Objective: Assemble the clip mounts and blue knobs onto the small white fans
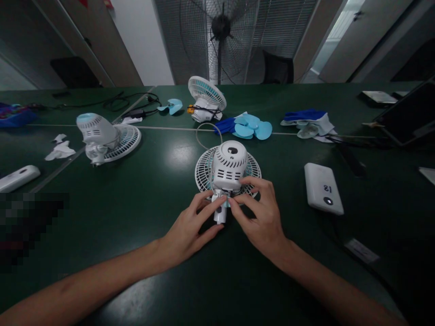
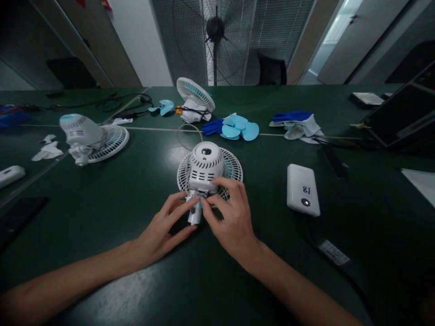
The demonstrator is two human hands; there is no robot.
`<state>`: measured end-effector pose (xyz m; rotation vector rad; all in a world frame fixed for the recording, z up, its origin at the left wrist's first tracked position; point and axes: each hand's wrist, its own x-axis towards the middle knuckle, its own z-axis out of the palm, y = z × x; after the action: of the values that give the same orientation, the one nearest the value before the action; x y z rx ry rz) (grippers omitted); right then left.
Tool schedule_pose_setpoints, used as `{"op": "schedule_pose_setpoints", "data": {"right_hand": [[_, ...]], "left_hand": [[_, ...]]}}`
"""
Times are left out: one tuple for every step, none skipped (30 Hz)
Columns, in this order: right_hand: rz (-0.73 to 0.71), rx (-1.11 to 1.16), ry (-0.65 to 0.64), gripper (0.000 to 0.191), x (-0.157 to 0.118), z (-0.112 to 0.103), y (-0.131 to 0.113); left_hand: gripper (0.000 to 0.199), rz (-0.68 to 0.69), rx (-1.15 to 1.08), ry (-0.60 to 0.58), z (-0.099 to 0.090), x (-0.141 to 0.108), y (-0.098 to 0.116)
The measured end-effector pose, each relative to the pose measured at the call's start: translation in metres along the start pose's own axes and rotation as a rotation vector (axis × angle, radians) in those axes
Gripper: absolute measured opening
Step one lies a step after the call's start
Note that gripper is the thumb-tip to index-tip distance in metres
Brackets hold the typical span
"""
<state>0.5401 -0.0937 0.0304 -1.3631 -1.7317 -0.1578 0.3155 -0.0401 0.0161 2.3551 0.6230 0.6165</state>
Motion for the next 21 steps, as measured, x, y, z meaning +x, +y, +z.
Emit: {"op": "schedule_pose_setpoints", "data": {"right_hand": [[-0.001, -0.01, 0.006, 0.008, 0.0, 0.0, -0.001], [-0.026, -0.024, 0.008, 0.007, -0.001, -0.001, 0.0], [-0.068, -0.037, 0.008, 0.011, -0.002, -0.002, 0.002], [-0.117, -0.048, 0.003, 0.019, -0.004, -0.003, 0.006], [-0.176, -0.056, -0.02, 0.03, -0.005, -0.005, 0.011], [-0.223, -0.065, -0.049, 0.038, -0.006, -0.006, 0.016], [-0.254, -0.081, -0.056, 0.043, -0.007, -0.008, 0.021], [-0.278, -0.1, -0.064, 0.046, -0.008, -0.009, 0.026], [-0.295, -0.118, -0.068, 0.048, -0.008, -0.01, 0.029], [-0.309, -0.133, -0.069, 0.049, -0.009, -0.011, 0.031], [-0.32, -0.143, -0.068, 0.049, -0.009, -0.011, 0.031], [-0.326, -0.148, -0.066, 0.048, -0.008, -0.011, 0.031], [-0.325, -0.148, -0.061, 0.045, -0.008, -0.011, 0.028], [-0.306, -0.14, -0.059, 0.04, -0.007, -0.01, 0.025], [-0.265, -0.119, -0.059, 0.031, -0.006, -0.008, 0.02], [-0.201, -0.081, -0.068, 0.02, -0.004, -0.007, 0.015], [-0.101, -0.022, -0.098, 0.008, -0.003, -0.005, 0.008], [0.015, 0.065, -0.144, 0.011, -0.001, -0.004, 0.002], [0.143, 0.159, -0.206, 0.019, 0.0, -0.003, -0.004], [0.262, 0.241, -0.267, 0.026, 0.001, -0.003, -0.008], [0.347, 0.299, -0.316, 0.032, 0.001, -0.003, -0.011]], "left_hand": [[0.069, 0.001, -0.002, 0.001, 0.0, 0.0, 0.0], [0.069, 0.0, -0.003, 0.005, 0.0, 0.0, 0.0], [0.069, -0.001, -0.002, 0.008, 0.0, 0.0, 0.0], [0.069, -0.002, 0.0, 0.009, 0.0, 0.0, 0.0], [0.069, -0.001, 0.0, 0.009, -0.001, 0.0, 0.0], [0.069, 0.001, 0.001, 0.005, -0.001, 0.001, 0.0], [0.069, 0.004, 0.003, 0.001, -0.001, 0.001, 0.0], [0.069, 0.007, 0.006, -0.004, -0.001, 0.001, 0.0], [0.07, 0.009, 0.009, -0.005, -0.001, 0.001, 0.0], [0.07, 0.009, 0.012, -0.004, -0.002, 0.001, 0.0], [0.07, 0.007, 0.015, -0.001, -0.002, 0.001, 0.0], [0.07, 0.004, 0.018, 0.002, -0.002, 0.0, 0.001], [0.07, 0.001, 0.021, 0.004, -0.001, 0.0, 0.001], [0.07, -0.001, 0.024, 0.003, -0.001, 0.0, 0.0], [0.07, -0.001, 0.029, 0.001, -0.001, 0.0, 0.0], [0.07, 0.001, 0.033, 0.003, -0.001, 0.0, 0.0], [0.07, 0.004, 0.035, 0.005, 0.0, 0.0, 0.0], [0.071, 0.007, 0.037, 0.007, 0.0, 0.0, -0.001], [0.071, 0.011, 0.037, 0.009, 0.0, 0.0, -0.001], [0.071, 0.014, 0.036, 0.011, 0.0, 0.0, -0.002], [0.071, 0.015, 0.035, 0.01, 0.0, 0.0, -0.002]]}}
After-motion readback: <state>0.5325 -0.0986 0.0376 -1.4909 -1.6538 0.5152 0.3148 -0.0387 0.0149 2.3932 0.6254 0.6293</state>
